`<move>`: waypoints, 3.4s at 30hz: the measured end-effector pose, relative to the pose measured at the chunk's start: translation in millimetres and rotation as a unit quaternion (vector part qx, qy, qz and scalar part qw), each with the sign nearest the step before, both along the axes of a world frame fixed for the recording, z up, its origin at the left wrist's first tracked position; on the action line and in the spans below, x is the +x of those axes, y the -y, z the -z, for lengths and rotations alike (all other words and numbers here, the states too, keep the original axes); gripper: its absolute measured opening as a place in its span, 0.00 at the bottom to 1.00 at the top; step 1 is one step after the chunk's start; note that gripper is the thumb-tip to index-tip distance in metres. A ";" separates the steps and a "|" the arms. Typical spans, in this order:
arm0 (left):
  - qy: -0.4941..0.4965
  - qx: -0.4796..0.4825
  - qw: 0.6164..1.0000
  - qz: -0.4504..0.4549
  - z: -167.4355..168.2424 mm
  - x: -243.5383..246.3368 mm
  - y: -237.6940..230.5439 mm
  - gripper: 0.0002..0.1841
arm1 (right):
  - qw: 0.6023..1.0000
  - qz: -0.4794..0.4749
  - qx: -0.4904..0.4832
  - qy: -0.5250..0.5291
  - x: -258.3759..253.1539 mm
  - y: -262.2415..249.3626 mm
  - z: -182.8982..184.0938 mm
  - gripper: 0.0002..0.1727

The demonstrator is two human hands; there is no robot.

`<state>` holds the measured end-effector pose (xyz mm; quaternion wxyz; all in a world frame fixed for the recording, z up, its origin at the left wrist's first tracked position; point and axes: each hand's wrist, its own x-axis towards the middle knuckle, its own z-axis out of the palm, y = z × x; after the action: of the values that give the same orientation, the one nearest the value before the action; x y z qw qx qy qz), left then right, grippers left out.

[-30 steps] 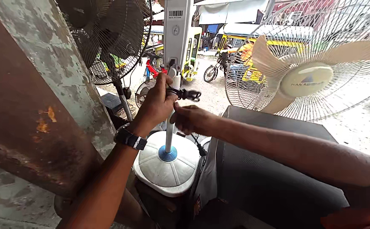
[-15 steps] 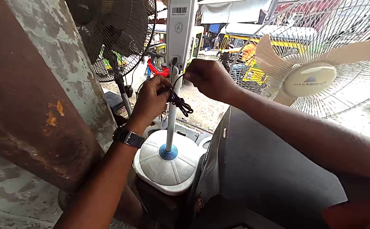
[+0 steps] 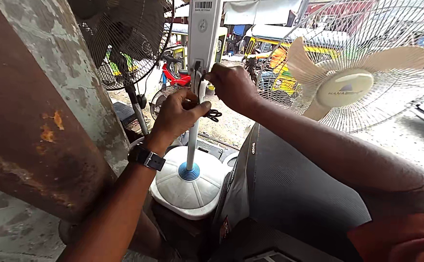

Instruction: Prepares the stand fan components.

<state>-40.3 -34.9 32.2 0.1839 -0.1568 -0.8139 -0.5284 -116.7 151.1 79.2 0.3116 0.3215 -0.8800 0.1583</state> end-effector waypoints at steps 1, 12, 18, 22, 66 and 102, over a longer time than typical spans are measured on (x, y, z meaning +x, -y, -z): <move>-0.031 -0.030 0.999 -0.020 4.3 -4.0 0.7 0.14 | 1.000 -0.011 -0.013 0.018 0.5 4.3 0.8 0.22; 0.040 0.161 0.986 0.005 3.4 -3.7 2.3 0.10 | 0.788 -0.197 -0.421 0.404 -11.0 33.3 13.6 0.19; 0.103 0.206 0.973 0.034 6.3 -7.8 2.7 0.10 | 0.729 -0.293 -0.399 0.473 -13.3 27.2 21.1 0.22; 0.091 0.178 0.980 0.017 9.6 -11.6 6.0 0.10 | 0.743 -0.257 -0.421 0.452 -11.1 29.6 30.4 0.18; -0.103 -0.102 0.983 -0.112 19.1 -41.1 6.5 0.15 | 0.983 -0.018 0.128 0.133 64.7 -0.6 0.8 0.37; 0.073 0.067 0.990 -0.100 215.4 -59.0 -59.1 0.14 | 0.938 -0.150 -0.296 0.101 115.8 -35.4 -60.0 0.31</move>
<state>-99.3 24.2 -183.2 0.1854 -0.0230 -0.7996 -0.5707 -0.9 186.6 139.2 0.2752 0.3256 -0.7614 0.4884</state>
